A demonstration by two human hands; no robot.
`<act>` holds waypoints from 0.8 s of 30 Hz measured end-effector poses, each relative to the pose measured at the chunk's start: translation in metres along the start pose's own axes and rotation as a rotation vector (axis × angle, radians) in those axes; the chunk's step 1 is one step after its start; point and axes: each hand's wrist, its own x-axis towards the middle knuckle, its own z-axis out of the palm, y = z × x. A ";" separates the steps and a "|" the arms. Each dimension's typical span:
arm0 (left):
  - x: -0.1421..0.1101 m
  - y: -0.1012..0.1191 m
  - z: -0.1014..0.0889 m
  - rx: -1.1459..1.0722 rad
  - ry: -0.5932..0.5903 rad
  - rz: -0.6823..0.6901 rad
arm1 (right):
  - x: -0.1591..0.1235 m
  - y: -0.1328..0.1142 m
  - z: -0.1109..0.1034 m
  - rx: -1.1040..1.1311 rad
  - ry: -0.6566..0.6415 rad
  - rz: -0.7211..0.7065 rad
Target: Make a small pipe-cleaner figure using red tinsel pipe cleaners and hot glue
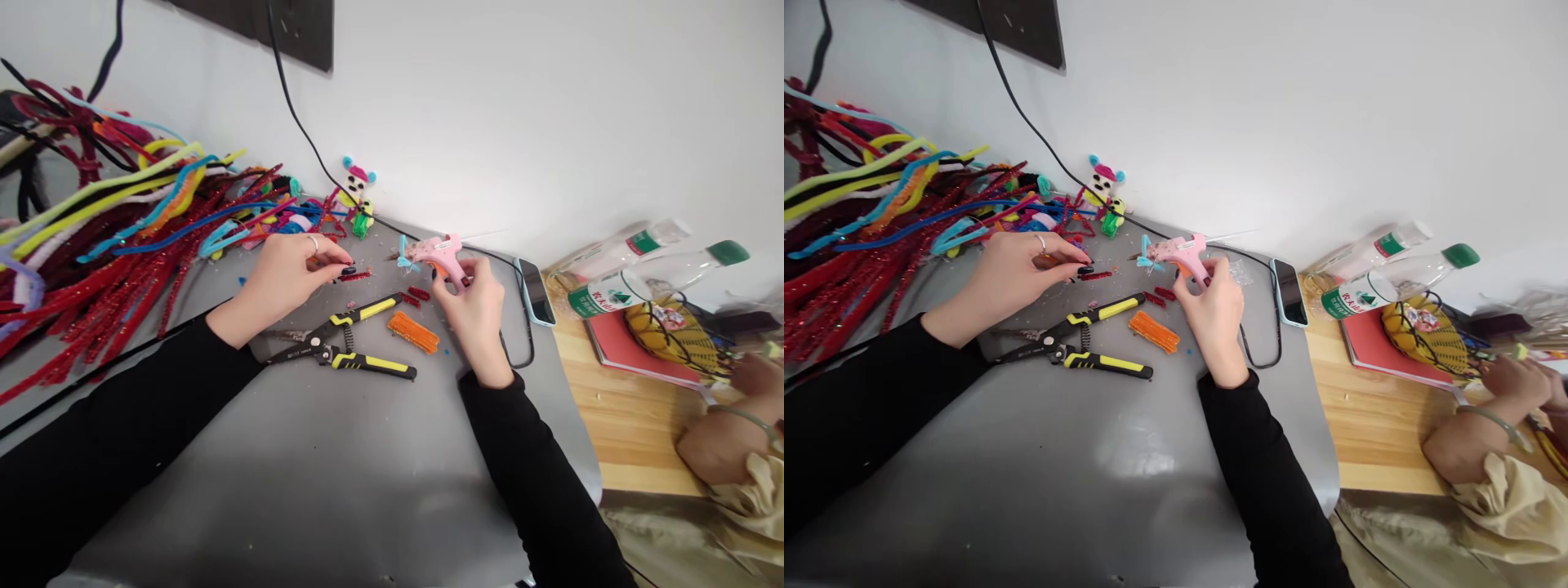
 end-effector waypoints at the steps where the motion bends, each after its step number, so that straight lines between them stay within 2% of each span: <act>1: 0.000 -0.001 0.001 -0.022 -0.001 -0.017 | 0.000 -0.003 -0.003 0.020 0.003 0.008; 6: 0.002 -0.006 0.007 -0.088 -0.002 -0.062 | -0.007 -0.013 -0.006 0.061 -0.035 -0.086; 12: 0.002 -0.006 0.009 -0.112 0.007 -0.007 | -0.013 -0.016 0.000 0.021 -0.067 -0.186; 24: 0.002 -0.011 0.012 -0.049 -0.030 -0.033 | -0.015 -0.013 0.002 -0.028 -0.083 -0.247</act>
